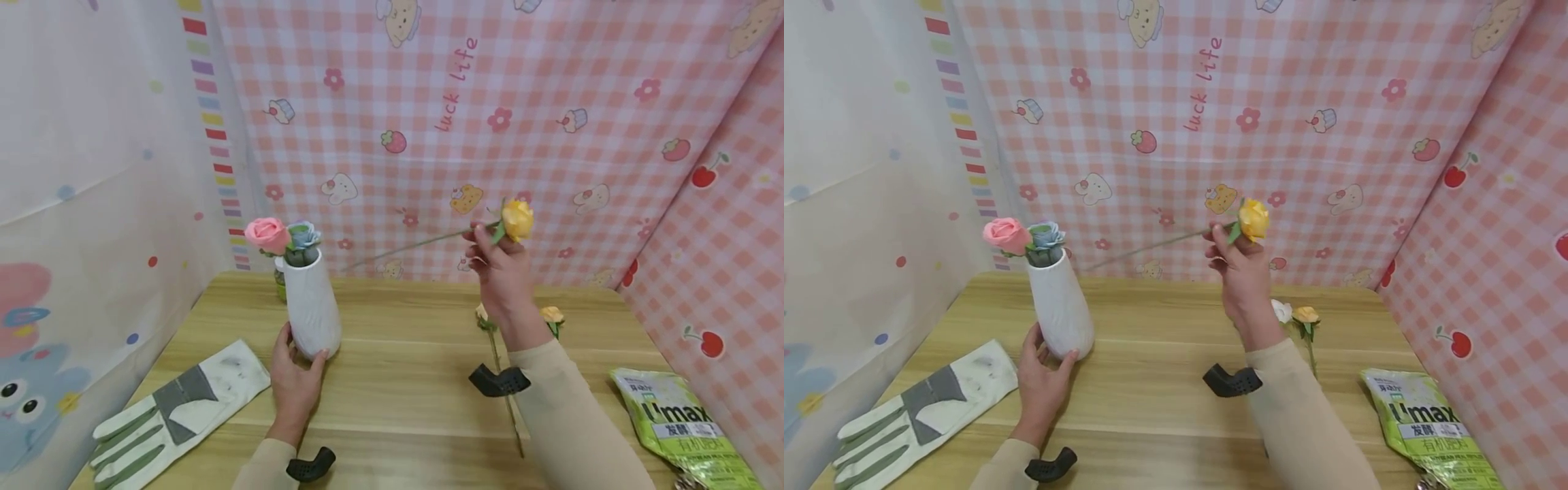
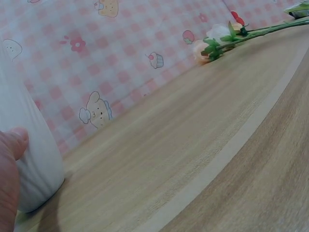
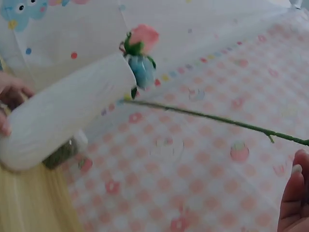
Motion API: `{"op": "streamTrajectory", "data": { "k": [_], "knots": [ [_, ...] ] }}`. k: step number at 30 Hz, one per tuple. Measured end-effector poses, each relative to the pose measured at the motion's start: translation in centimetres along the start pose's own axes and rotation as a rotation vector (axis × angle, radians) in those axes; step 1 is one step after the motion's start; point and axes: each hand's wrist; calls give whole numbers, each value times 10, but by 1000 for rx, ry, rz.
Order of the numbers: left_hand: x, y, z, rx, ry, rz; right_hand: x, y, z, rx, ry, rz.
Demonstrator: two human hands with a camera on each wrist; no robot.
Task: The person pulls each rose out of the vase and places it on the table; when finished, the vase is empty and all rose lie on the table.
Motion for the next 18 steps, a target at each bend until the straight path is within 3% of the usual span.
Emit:
{"op": "streamTrajectory", "data": {
  "k": [3,10,14,18],
  "knots": [
    [1,0,0,-8,-2,-5,0,12,-39,17,0,45],
    [1,0,1,-4,11,-7,11,46,-109,-22,201,232],
    [1,0,1,4,16,-2,16,55,-129,-54,310,338],
    [2,0,2,10,19,0,24,59,-135,-93,411,426]
  ]
}}
Point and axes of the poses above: each hand's wrist, its own y-axis away from the middle knuckle, its own z-axis out of the palm, x = y × z, and after that the axes turned 4 degrees about -z, right-handed
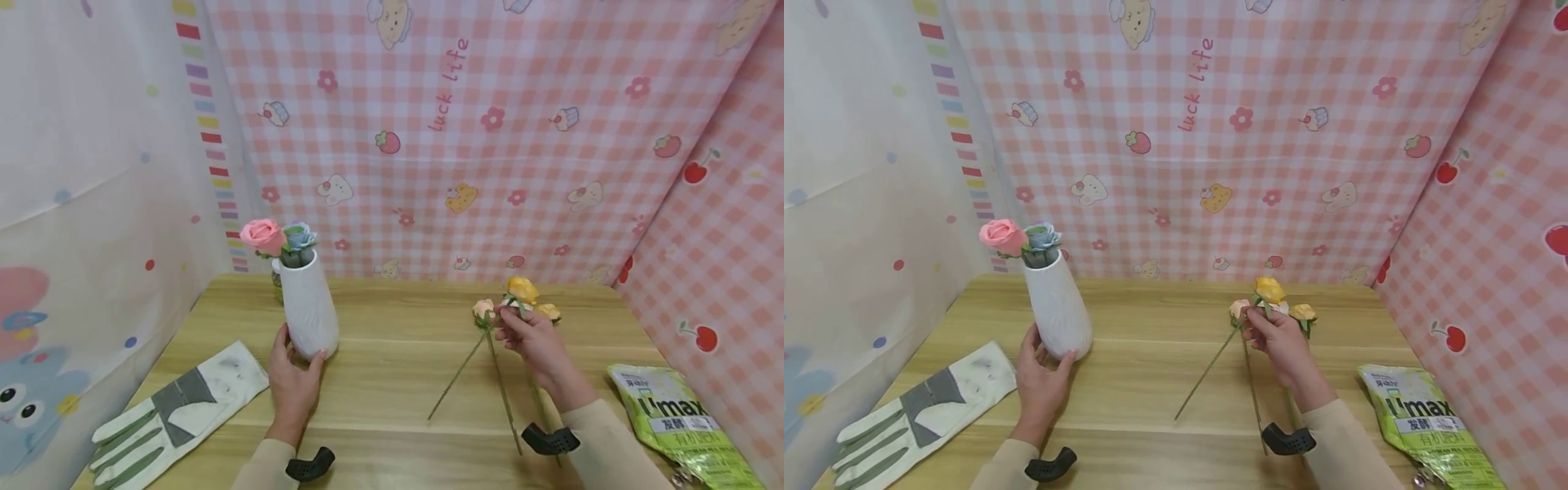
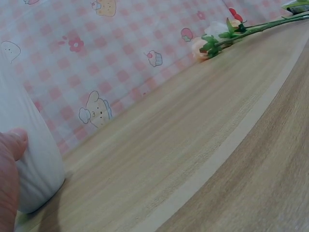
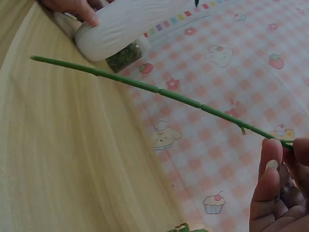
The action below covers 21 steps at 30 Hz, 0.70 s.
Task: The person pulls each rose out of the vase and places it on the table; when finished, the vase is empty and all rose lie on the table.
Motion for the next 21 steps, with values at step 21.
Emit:
{"op": "streamTrajectory", "data": {
  "k": [21],
  "knots": [
    [-4,0,0,-15,1,3,29,-19,27,-197,235,80]
  ]
}}
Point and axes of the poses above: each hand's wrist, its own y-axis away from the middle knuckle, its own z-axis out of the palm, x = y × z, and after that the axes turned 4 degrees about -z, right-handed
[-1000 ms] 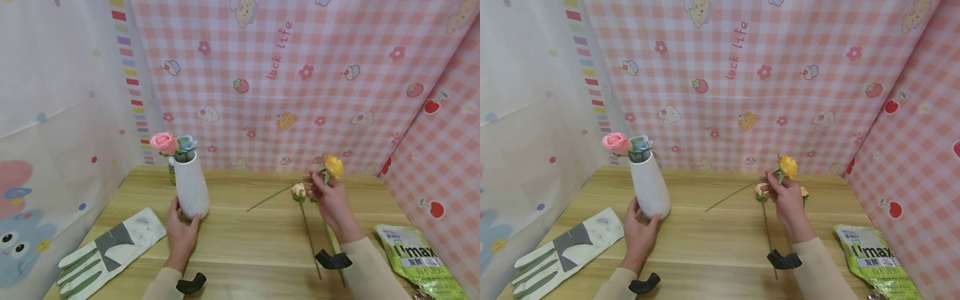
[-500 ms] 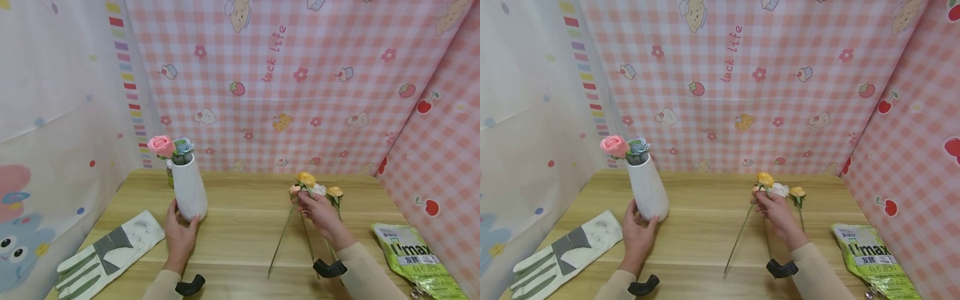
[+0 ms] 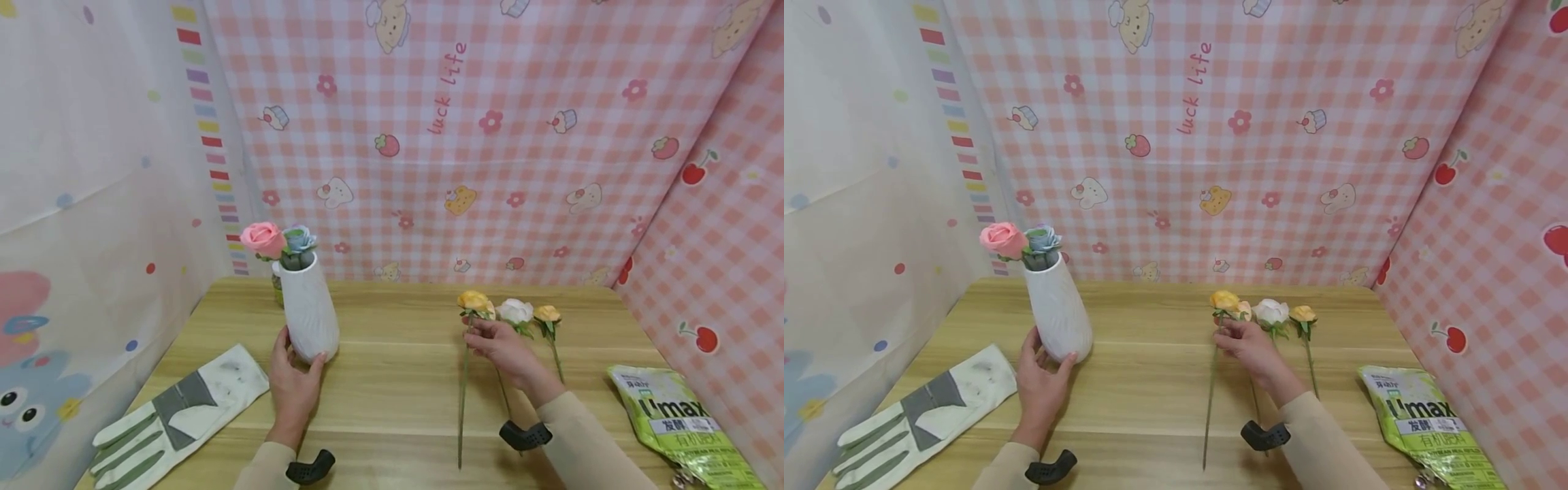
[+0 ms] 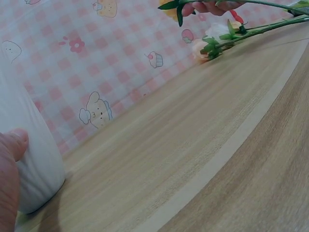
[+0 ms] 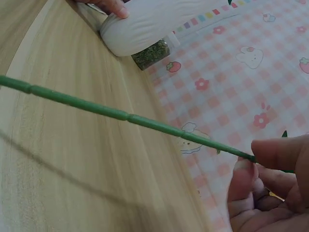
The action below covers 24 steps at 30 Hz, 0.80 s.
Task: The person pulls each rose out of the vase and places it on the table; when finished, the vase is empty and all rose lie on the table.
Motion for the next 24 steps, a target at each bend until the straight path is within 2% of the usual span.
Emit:
{"op": "streamTrajectory", "data": {
  "k": [4,10,18,24],
  "knots": [
    [0,0,0,5,-8,2,4,-2,3,65,43,-28],
    [1,1,-1,11,-17,8,12,-9,3,188,115,-12],
    [0,1,0,5,-19,-4,20,-17,2,241,130,47],
    [0,1,0,-8,-3,-19,21,-20,5,234,92,58]
  ]
}}
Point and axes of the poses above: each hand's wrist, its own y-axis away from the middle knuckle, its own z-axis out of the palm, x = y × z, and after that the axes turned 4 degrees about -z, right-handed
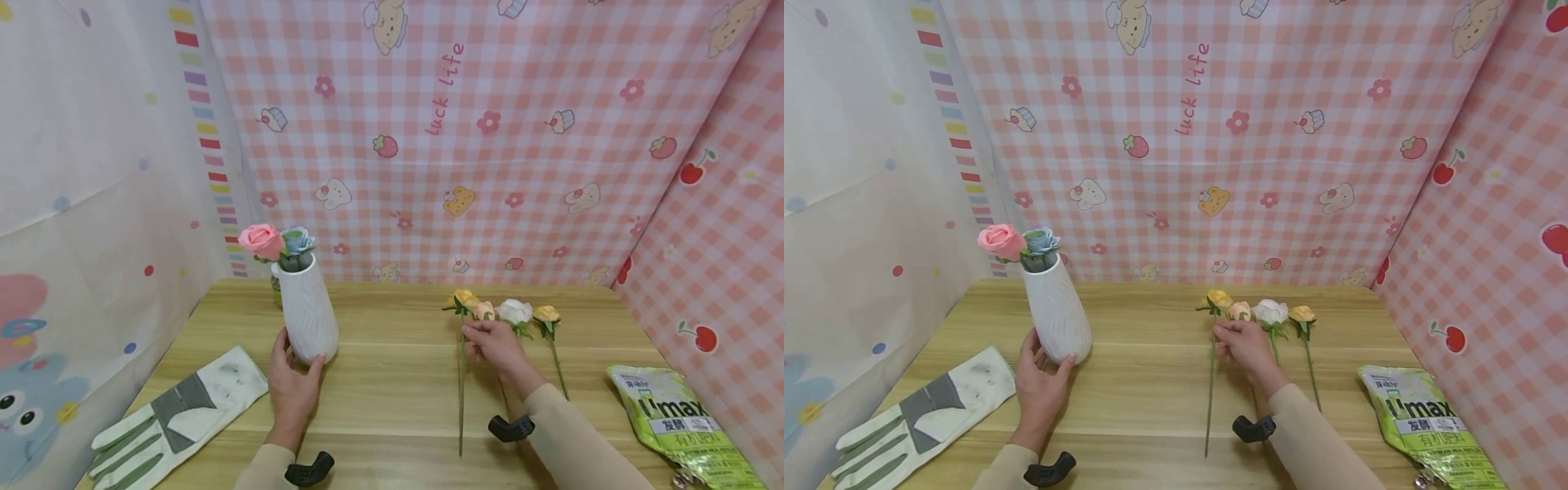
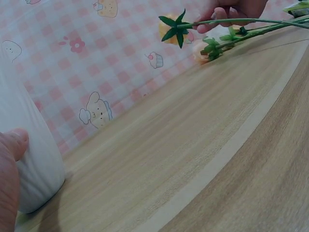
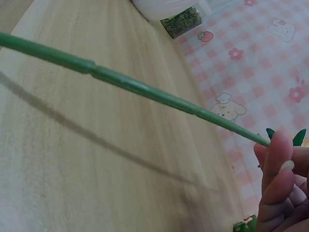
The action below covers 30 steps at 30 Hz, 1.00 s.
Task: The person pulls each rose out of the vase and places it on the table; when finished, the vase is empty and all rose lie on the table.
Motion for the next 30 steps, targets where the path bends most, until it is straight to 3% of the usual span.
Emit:
{"op": "streamTrajectory", "data": {
  "k": [15,30],
  "knots": [
    [2,-1,0,-2,5,8,20,-7,10,119,14,15],
    [2,0,-1,-2,8,1,21,-9,12,155,146,-21]
  ]
}}
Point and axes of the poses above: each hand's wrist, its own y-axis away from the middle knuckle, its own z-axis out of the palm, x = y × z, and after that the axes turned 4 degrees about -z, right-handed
